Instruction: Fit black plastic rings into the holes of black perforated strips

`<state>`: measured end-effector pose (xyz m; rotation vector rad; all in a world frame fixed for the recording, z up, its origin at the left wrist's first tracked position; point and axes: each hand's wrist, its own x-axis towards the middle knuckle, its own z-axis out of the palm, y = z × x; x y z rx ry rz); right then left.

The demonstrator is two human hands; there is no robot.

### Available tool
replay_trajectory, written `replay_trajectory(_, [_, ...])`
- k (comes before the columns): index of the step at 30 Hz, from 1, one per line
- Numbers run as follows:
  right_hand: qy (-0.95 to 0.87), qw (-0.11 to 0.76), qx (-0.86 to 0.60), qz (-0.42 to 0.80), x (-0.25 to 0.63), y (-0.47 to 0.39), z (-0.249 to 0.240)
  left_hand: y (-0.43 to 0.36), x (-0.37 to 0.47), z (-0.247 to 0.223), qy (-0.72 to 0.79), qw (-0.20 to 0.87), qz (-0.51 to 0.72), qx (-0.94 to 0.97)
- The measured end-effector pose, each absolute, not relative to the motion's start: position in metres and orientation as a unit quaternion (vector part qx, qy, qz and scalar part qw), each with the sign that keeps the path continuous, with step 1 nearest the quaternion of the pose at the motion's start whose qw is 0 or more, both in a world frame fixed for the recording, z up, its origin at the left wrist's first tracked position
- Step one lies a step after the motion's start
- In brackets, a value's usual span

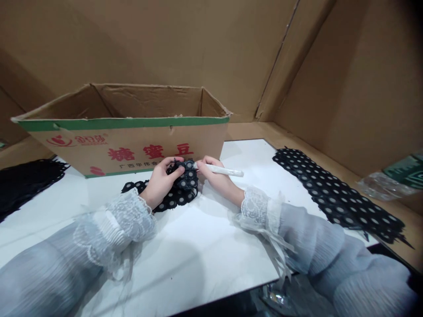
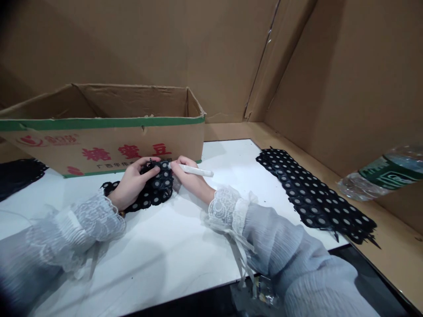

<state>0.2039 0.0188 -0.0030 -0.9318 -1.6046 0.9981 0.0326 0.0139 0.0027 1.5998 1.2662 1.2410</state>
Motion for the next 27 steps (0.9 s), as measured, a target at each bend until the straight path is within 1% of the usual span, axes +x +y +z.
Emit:
replay_trajectory(3, [-0.623, 0.501, -0.386, 0.46, 0.2021, 0.0166, -0.0016, 0.0134, 0.0322, 0.003, 0.478, 0.4, 0.471, 0.624])
replay_trajectory(7, [-0.584, 0.512, -0.362, 0.515, 0.1994, 0.0146, -0.0005, 0.0144, 0.0315, 0.0011, 0.487, 0.389, 0.48, 0.617])
replay_trajectory(12, [-0.576, 0.517, -0.337, 0.536, 0.1995, 0.0141, -0.0002, 0.0168, 0.0305, -0.0022, 0.483, 0.387, 0.488, 0.616])
replay_trajectory(14, [-0.6, 0.509, -0.343, 0.513, 0.2009, 0.0141, -0.0006, 0.0167, 0.0306, -0.0018, 0.48, 0.379, 0.487, 0.623])
replay_trajectory(21, [-0.711, 0.489, -0.346, 0.369, 0.2048, 0.0135, -0.0031, 0.0123, 0.0314, 0.0034, 0.486, 0.339, 0.457, 0.663])
replay_trajectory(27, [-0.776, 0.445, -0.346, 0.283, 0.206, 0.0153, -0.0022, 0.0111, 0.0313, 0.0034, 0.52, 0.322, 0.45, 0.651])
